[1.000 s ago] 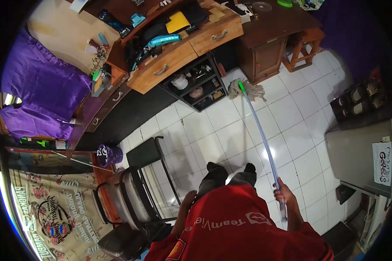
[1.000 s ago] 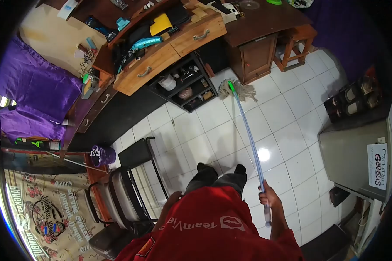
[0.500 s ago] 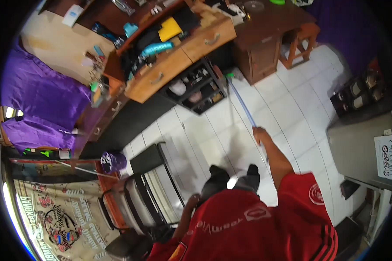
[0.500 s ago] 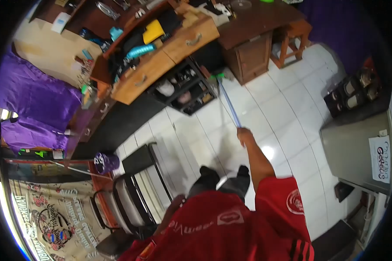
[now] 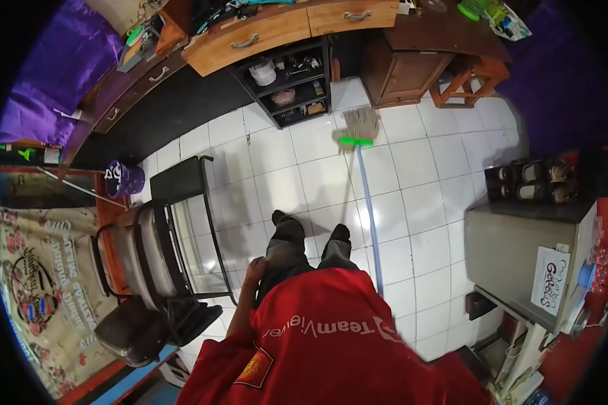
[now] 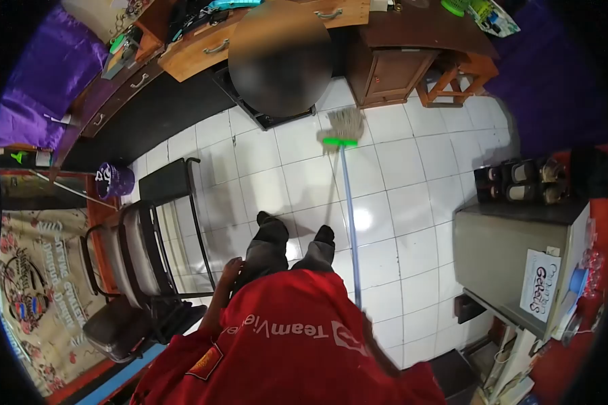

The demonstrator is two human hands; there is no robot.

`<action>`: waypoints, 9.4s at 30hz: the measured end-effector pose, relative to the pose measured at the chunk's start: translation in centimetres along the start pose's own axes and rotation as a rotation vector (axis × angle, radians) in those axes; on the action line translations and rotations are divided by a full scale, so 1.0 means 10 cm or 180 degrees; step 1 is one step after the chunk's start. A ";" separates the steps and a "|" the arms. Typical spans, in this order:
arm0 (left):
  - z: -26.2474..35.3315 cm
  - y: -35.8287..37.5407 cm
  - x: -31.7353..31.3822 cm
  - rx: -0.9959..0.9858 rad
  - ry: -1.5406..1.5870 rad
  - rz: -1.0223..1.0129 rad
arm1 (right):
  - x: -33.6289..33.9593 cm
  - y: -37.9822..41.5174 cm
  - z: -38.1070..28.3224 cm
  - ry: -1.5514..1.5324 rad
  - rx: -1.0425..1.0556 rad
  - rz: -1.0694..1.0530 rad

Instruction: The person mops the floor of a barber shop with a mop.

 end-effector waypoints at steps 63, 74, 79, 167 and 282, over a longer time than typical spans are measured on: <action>-2.77 1.76 -0.45 -0.0167 0.0431 0.0117 | -0.27 2.00 -1.26 0.2512 -0.1594 -0.0497; -3.51 2.29 -0.50 0.0281 0.0719 0.0531 | 0.60 3.32 -0.52 0.2043 -0.1497 -0.1372; -3.59 2.42 -0.40 -0.0618 0.0186 0.0845 | 0.95 3.57 0.00 0.2578 -0.2033 -0.1753; -0.53 1.52 4.04 -0.0171 -0.2297 0.3019 | -2.58 3.12 -2.15 0.1406 -0.2870 -0.1149; -0.32 1.25 4.41 -0.0340 -0.2247 0.3213 | -6.30 8.13 -2.07 0.1033 -0.3500 0.2628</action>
Point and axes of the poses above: each hand's wrist, its own y-axis away from the middle knuckle, its own x-axis out of the back of the hand, z = x × y, the point moved 6 cm from there along -y, towards the middle knuckle, and after that the axes turned 15 degrees about -y, right-handed, at the moved point
